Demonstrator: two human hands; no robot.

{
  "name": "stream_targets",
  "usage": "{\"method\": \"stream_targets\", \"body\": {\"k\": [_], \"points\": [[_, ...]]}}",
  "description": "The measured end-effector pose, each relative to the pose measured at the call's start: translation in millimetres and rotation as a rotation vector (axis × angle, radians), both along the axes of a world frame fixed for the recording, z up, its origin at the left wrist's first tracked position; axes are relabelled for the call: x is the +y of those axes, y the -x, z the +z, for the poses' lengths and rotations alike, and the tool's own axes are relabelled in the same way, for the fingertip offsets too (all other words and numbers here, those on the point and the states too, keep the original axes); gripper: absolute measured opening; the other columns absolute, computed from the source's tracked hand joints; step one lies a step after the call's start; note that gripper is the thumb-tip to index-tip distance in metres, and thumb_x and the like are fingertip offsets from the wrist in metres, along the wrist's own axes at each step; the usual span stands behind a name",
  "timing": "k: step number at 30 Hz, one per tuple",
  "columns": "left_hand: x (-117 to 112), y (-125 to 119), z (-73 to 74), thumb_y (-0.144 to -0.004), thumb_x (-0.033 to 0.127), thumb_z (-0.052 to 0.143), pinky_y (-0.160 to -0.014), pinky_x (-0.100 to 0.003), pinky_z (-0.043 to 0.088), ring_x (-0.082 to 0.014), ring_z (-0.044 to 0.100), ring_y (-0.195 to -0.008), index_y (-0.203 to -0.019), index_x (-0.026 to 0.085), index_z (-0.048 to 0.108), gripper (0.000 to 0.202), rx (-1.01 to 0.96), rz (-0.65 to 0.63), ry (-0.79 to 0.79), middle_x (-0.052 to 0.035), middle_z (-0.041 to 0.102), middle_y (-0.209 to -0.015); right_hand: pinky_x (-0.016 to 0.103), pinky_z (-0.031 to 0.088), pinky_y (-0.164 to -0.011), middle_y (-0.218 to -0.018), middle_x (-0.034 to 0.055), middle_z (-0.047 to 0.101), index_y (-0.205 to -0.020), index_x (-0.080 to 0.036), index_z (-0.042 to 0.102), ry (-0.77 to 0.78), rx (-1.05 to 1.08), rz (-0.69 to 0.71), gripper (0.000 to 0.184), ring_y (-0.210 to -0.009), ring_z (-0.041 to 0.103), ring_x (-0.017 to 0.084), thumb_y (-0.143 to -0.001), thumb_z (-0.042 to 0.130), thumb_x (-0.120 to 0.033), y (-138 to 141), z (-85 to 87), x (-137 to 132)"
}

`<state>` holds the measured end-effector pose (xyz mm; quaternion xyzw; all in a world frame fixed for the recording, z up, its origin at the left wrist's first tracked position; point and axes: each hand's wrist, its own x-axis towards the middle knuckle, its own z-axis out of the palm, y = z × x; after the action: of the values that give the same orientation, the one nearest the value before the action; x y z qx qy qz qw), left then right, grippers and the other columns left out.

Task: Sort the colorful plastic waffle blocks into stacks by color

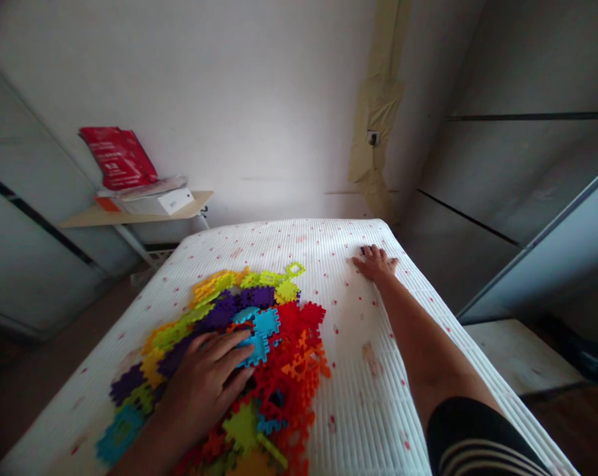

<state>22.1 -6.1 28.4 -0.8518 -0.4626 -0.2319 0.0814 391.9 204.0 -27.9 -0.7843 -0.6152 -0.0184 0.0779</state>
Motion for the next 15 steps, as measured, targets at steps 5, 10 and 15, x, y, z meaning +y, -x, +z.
{"method": "stream_targets", "body": {"k": [5,10,15], "points": [[1,13,0.2,-0.082,0.025,0.053,-0.088,-0.042,0.040,-0.0223,0.060,-0.098,-0.095,0.025,0.066,0.018,0.055,0.094,0.012,-0.0047,0.066,-0.110,0.054,0.019,-0.103,-0.146,0.0125,0.033,-0.136,-0.019,0.039,-0.357,-0.083,0.150,0.053,-0.130,0.028,0.029,-0.091,0.033,-0.047,10,9.5,-36],[6,24,0.7,-0.085,0.032,0.050,-0.090,-0.046,0.042,-0.0268,0.057,-0.105,-0.108,0.021,0.063,0.028,0.071,0.206,0.021,-0.0093,0.060,-0.121,0.044,0.034,-0.097,-0.134,0.0127,0.049,-0.120,-0.018,0.055,-0.384,0.025,0.383,0.039,-0.118,0.045,0.026,-0.090,0.039,-0.037,19,-3.4,-105],[5,34,9.8,-0.089,0.026,0.043,-0.093,-0.040,0.044,-0.0211,0.059,-0.103,-0.102,0.022,0.066,0.027,-0.059,0.161,0.008,-0.0060,0.063,-0.115,0.036,0.044,-0.089,-0.109,0.0127,0.065,-0.102,-0.018,0.066,-0.309,0.156,0.653,0.032,-0.100,0.058,0.022,-0.089,0.041,-0.033,16,-13.0,-166]]}}
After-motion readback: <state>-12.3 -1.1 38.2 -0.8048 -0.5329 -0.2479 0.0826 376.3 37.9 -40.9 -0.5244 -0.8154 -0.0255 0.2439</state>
